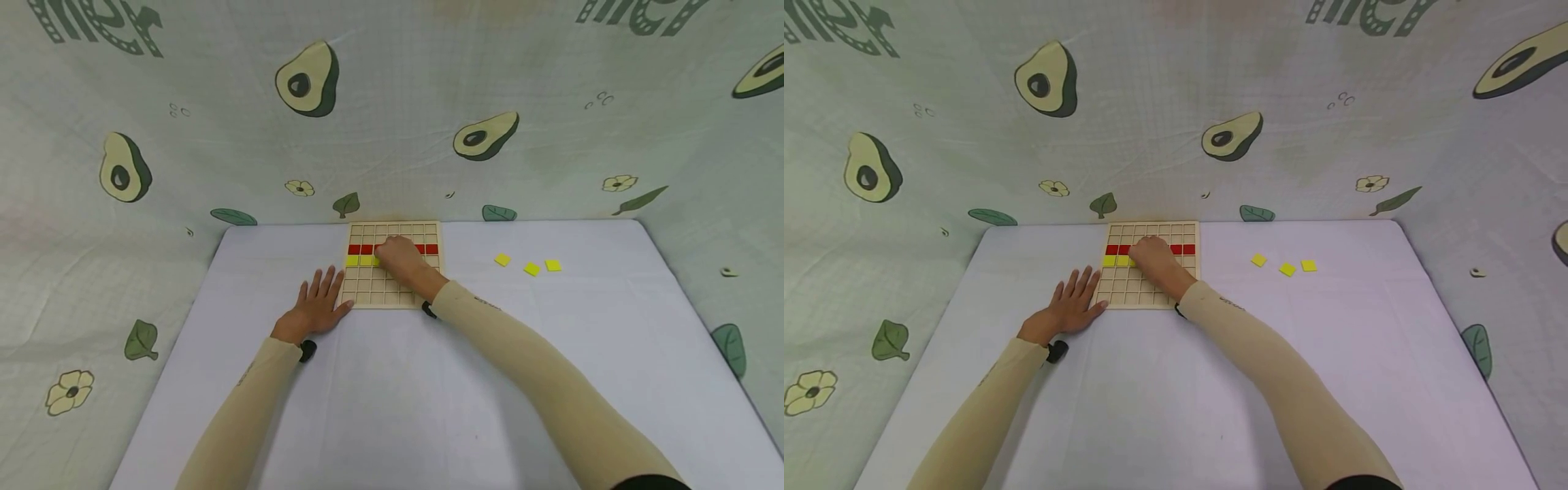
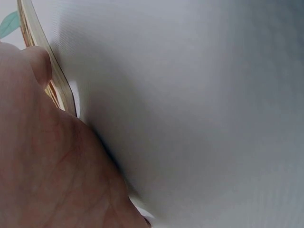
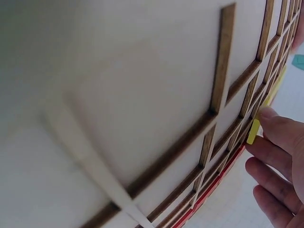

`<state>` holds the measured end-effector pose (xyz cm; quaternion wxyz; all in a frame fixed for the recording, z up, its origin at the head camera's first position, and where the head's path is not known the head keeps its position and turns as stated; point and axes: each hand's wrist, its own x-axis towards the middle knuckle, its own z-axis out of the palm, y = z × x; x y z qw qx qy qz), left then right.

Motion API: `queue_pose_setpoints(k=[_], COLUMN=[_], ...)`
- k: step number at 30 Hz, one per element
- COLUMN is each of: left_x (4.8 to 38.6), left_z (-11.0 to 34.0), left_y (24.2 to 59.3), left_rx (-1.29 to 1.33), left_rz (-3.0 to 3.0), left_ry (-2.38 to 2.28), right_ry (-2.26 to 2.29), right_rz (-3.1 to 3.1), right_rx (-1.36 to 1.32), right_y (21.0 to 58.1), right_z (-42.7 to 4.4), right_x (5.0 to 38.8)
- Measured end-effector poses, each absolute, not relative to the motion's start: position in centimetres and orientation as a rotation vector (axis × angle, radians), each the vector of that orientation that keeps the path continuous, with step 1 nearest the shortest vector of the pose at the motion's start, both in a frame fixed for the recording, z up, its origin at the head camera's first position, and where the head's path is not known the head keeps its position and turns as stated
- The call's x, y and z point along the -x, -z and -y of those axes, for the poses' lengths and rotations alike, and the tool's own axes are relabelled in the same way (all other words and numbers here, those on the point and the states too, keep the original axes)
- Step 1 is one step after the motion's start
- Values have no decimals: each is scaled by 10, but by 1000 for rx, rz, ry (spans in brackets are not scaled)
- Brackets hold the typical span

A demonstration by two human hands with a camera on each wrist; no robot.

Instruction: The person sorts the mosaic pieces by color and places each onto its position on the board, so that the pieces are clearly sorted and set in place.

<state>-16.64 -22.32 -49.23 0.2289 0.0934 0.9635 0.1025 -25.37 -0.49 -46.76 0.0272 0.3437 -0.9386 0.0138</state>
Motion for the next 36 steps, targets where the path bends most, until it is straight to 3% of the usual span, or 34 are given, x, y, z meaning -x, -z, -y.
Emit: queue_pose_setpoints(k=[24,29,36], left_x=[164,163,165], left_z=[220,218,223], left_y=[490,488,490], left_rx=[-228,-226,-237], left_rz=[-2648,-2640,-2634], left_ry=[-249,-260,-299], right_ry=[-213,-298,-406], right_rz=[2929,2901,2889], right_rx=[-1157,-1170,-980], right_y=[464,462,459], right_z=[-16,-32,-78], right_x=[247,242,239])
